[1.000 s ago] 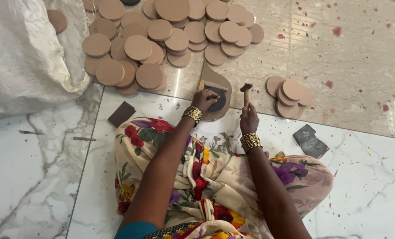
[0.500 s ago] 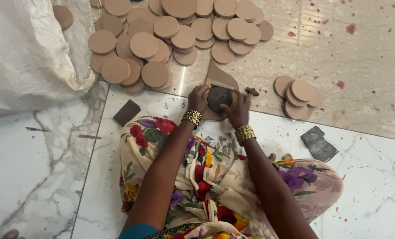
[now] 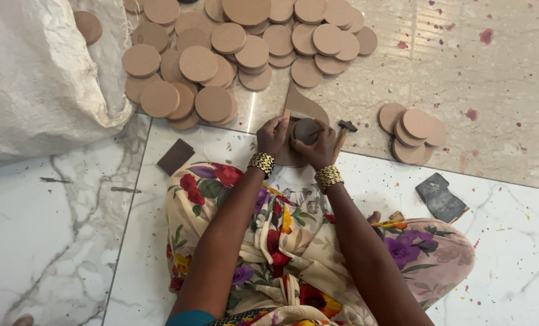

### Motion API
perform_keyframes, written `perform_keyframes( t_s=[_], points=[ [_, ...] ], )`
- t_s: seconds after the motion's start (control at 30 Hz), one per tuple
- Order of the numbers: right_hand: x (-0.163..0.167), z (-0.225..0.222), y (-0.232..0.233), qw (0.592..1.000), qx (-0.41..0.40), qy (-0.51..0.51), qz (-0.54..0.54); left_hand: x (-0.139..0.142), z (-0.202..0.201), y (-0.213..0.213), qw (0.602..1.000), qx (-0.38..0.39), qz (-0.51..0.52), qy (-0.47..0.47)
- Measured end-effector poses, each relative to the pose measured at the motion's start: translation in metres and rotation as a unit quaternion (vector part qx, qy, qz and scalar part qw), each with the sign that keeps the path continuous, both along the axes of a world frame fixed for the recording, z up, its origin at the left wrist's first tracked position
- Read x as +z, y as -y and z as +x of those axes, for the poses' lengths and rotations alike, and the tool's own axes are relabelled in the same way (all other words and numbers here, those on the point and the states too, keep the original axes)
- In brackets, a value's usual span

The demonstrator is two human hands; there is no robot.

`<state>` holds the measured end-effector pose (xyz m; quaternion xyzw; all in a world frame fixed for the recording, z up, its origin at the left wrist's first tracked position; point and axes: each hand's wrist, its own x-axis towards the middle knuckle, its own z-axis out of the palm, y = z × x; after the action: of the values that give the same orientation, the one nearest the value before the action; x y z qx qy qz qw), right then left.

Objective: The person sits on the floor and repeatedly places round wooden discs into a small wooden mold, hammering them with a mallet, then sets the pressed discs onto a growing pile beside them. They pick each disc from a large pile, fit it into the mold, strike it, and move the finished disc aside.

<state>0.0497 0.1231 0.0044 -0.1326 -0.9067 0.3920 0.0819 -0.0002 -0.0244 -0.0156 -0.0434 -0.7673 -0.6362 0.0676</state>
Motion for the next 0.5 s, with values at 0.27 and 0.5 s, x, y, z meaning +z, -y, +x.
perform_keyframes(
  t_s=[0.27, 0.5],
  points=[
    [0.010, 0.000, -0.002, 0.913, -0.001, 0.006, -0.409, -0.009, -0.002, -0.019, 0.810, -0.304, 0.447, 0.228],
    [0.007, -0.002, -0.020, 0.841, -0.022, -0.030, -0.539, -0.003, -0.009, -0.011, 0.803, -0.188, 0.420, 0.379]
  ],
)
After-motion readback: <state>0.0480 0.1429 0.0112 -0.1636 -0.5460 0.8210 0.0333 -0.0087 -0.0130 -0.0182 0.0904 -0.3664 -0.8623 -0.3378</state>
